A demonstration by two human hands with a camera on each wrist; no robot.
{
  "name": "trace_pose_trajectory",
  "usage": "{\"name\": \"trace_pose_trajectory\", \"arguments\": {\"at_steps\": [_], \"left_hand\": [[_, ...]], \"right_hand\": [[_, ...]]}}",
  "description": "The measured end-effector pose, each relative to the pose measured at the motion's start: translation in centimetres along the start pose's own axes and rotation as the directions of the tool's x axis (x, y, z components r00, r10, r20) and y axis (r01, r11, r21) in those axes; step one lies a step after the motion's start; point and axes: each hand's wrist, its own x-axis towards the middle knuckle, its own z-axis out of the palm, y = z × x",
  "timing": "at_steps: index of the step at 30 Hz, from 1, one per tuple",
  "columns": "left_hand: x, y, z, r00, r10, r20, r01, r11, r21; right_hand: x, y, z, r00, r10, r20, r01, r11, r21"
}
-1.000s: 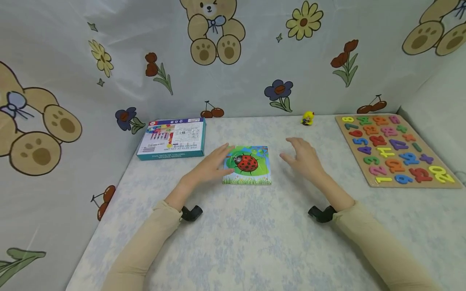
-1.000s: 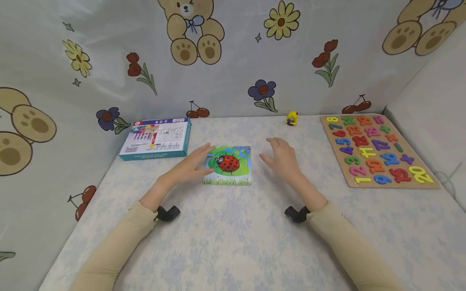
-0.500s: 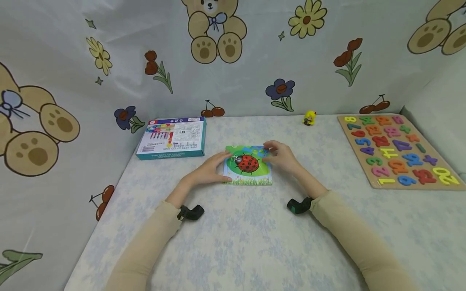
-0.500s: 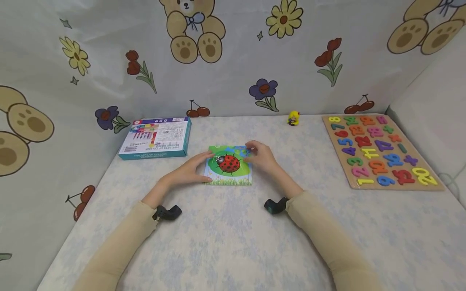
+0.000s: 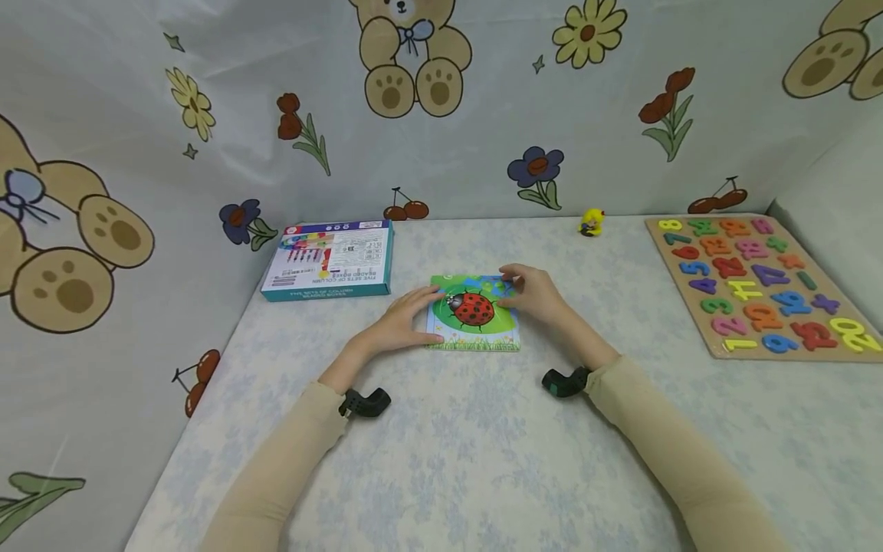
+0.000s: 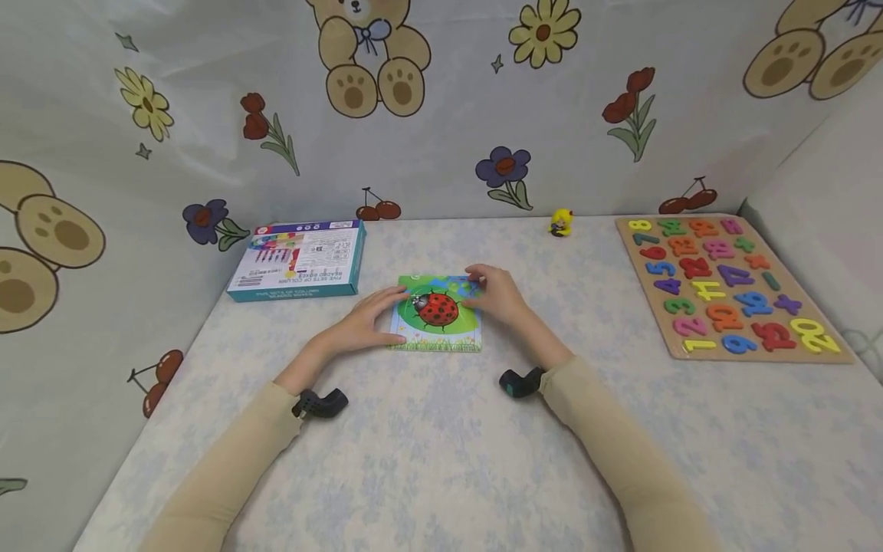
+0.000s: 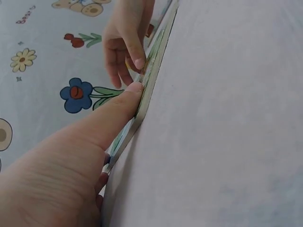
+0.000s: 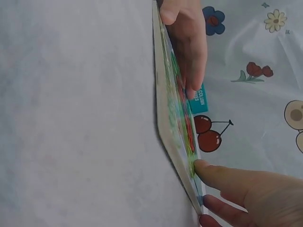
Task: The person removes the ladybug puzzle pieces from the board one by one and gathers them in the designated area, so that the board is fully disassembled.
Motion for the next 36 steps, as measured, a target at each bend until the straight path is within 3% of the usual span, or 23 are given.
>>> {"name": "trace_pose_trajectory", "arguments": {"at_steps": [7, 14, 20, 26, 36], "left_hand": [[0.0, 0.1, -0.1, 1.000, 0.011, -0.001, -0.011, 1.000, -0.007], [0.1, 0.1, -0.1, 0.999, 0.032, 0.001, -0.032, 0.999, 0.000], [0.0, 0.0, 0.0, 0.998, 0.061, -0.002, -0.061, 0.998, -0.003], [0.0, 0.7, 0.1, 0.998, 0.061, 0.020, -0.061, 0.998, 0.030], [0.2, 2.5, 1.2, 0.987, 0.143, 0.072, -0.149, 0.984, 0.093]], "right_hand": [[0.7, -0.4, -0.5, 0.998, 0.014, 0.056, -0.012, 0.999, -0.035], [1.1, 0.0, -0.6, 0.993, 0.033, 0.117, -0.037, 0.999, 0.036], [1.0, 0.1, -0.5, 0.998, 0.029, 0.053, -0.036, 0.988, 0.151], [0.9, 0.3, -0.4, 0.994, 0.113, 0.006, -0.108, 0.938, 0.330], [0.8, 0.4, -0.2, 0.975, 0.216, -0.049, -0.181, 0.904, 0.386]]}}
